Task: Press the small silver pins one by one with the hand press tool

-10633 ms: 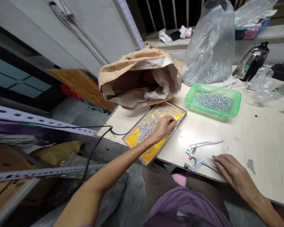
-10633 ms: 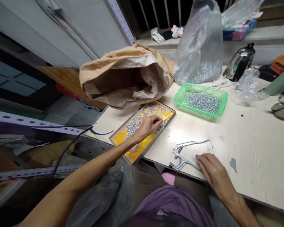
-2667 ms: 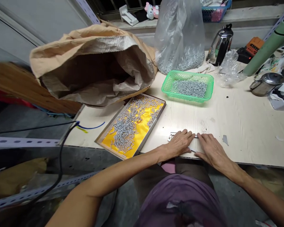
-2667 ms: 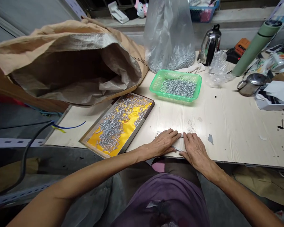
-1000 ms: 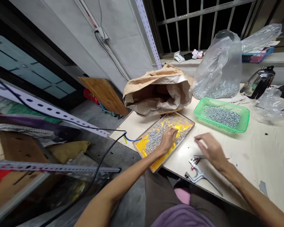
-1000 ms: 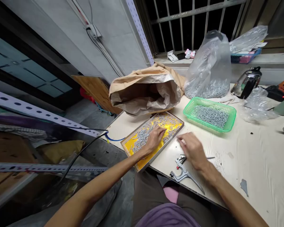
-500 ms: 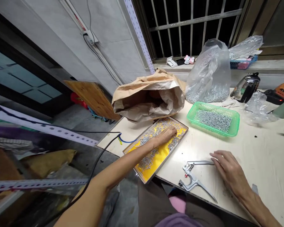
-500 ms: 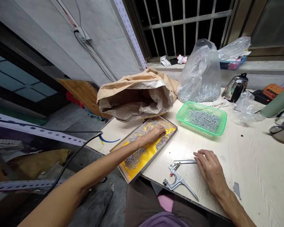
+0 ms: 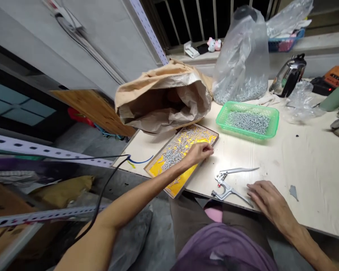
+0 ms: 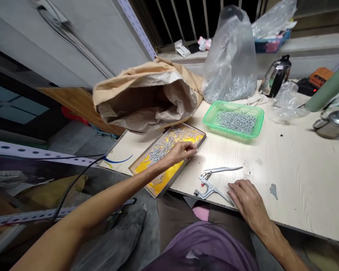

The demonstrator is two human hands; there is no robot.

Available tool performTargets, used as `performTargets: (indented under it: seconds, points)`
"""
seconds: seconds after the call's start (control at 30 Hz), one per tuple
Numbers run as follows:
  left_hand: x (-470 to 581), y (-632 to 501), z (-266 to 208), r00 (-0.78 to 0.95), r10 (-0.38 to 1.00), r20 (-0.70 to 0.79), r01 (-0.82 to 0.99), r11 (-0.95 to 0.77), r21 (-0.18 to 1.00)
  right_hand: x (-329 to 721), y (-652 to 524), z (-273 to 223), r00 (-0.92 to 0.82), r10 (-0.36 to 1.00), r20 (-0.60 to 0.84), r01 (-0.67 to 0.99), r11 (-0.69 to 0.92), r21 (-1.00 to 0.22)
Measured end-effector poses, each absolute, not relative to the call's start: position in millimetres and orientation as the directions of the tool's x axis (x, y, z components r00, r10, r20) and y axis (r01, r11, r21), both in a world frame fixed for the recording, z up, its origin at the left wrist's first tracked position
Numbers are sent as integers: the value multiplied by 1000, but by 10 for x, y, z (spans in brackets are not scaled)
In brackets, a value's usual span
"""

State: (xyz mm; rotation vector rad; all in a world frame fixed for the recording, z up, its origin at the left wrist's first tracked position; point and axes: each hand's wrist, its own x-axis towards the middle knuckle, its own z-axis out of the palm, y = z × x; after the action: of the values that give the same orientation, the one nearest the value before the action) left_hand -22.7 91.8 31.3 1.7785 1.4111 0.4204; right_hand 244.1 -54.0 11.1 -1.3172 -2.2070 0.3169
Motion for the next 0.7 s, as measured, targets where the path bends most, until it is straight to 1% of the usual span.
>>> performTargets:
  seconds: [0.03, 0.07, 0.13, 0.23, 0.4, 0.7]
  points:
    - [-182, 739, 297, 315, 896, -312, 578, 79, 812, 2430, -577, 95, -395, 871, 293, 739, 491, -462]
    - [-142, 561, 271, 315, 863, -396, 520, 192, 832, 2419, -607, 78, -416, 872, 259, 741, 490, -459]
    - [-80, 246, 205, 303, 793, -528, 458, 365, 810, 2398, -649, 47, -441, 874, 207, 751, 485, -448]
    - [-39, -20, 113, 242, 728, -641, 440, 507, 741, 2372, -675, 29, -471, 866, 166, 766, 495, -411]
    - [-56, -54, 82, 148, 658, -739, 465, 613, 639, 2330, -704, 18, -490, 852, 186, 777, 524, -350]
    - [-17, 3, 117, 124, 560, -819, 581, 628, 518, 2316, -666, -57, -468, 850, 241, 780, 525, -339]
